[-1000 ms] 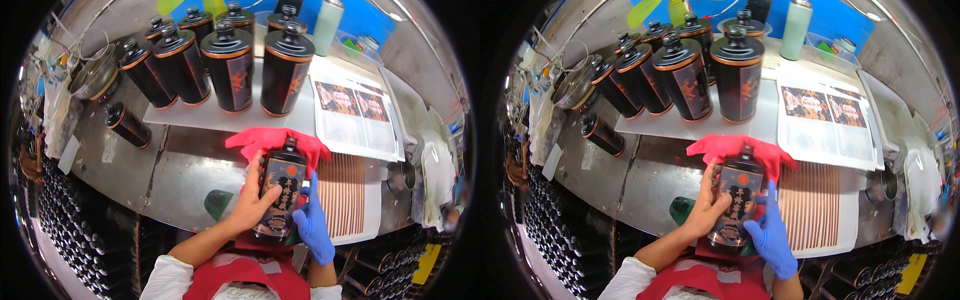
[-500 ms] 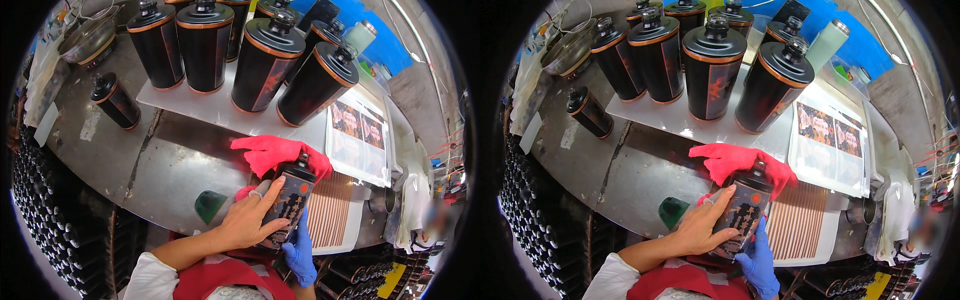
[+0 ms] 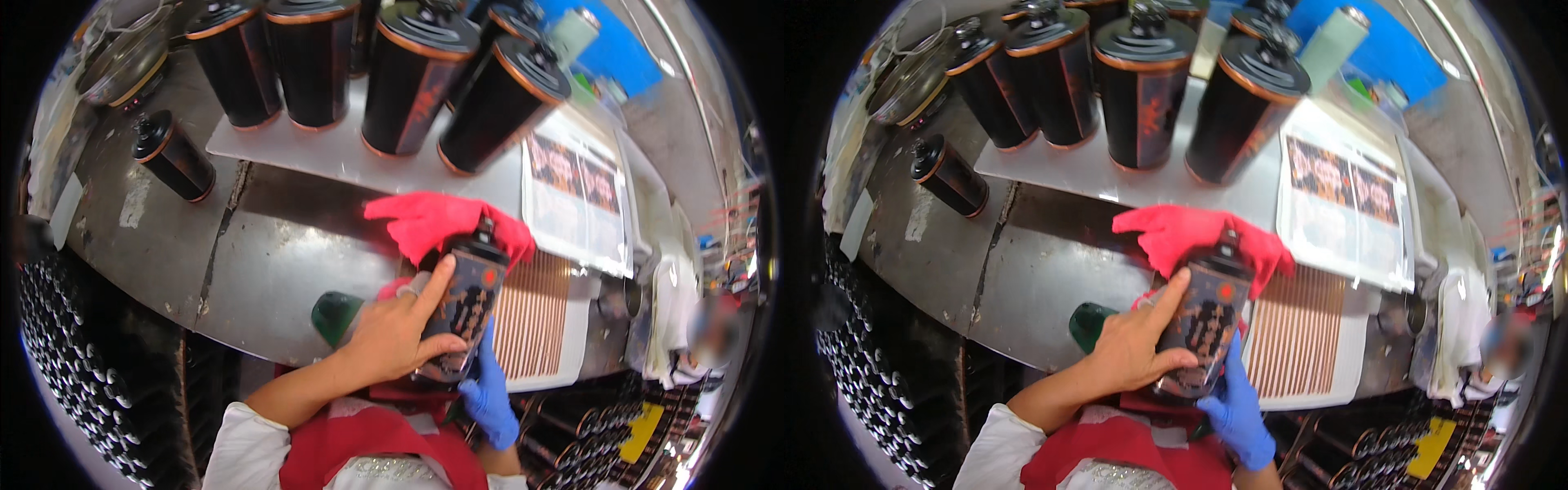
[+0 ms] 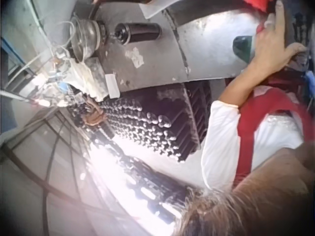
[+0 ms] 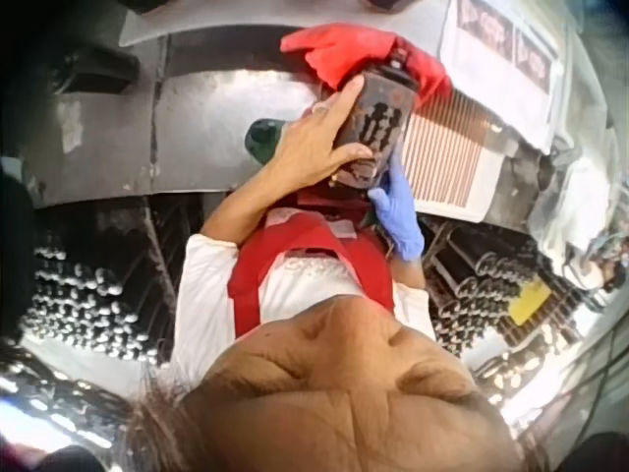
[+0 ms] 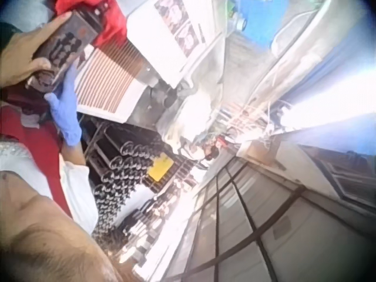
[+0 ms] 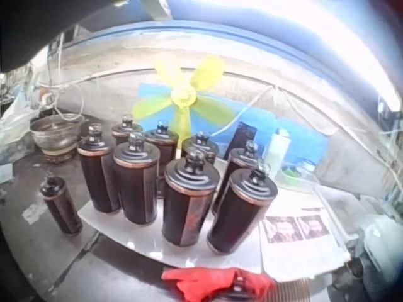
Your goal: The person applies decorative copper strips and printed labels to cylindrical black containers. They use a green plastic scraper to smooth the strips and labels onto the curved surfaces, then place the finished containers on a nearby shelf.
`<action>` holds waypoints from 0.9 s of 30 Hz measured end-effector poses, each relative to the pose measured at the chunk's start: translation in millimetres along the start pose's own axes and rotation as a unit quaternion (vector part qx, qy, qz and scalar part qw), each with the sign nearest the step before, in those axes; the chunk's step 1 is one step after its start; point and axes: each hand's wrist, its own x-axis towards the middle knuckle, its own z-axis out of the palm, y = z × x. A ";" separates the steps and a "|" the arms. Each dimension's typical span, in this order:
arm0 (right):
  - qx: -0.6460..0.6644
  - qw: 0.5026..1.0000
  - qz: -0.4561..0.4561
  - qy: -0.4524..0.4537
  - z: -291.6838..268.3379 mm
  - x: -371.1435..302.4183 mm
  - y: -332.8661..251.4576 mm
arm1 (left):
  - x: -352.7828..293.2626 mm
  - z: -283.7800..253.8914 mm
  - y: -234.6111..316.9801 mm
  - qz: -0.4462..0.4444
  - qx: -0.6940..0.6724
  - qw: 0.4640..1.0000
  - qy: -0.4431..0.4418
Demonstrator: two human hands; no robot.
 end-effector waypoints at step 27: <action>-0.019 0.998 -0.062 0.021 -29.5 8.2 6.4 | -22.7 23.0 24.3 -0.053 -0.398 0.911 -0.092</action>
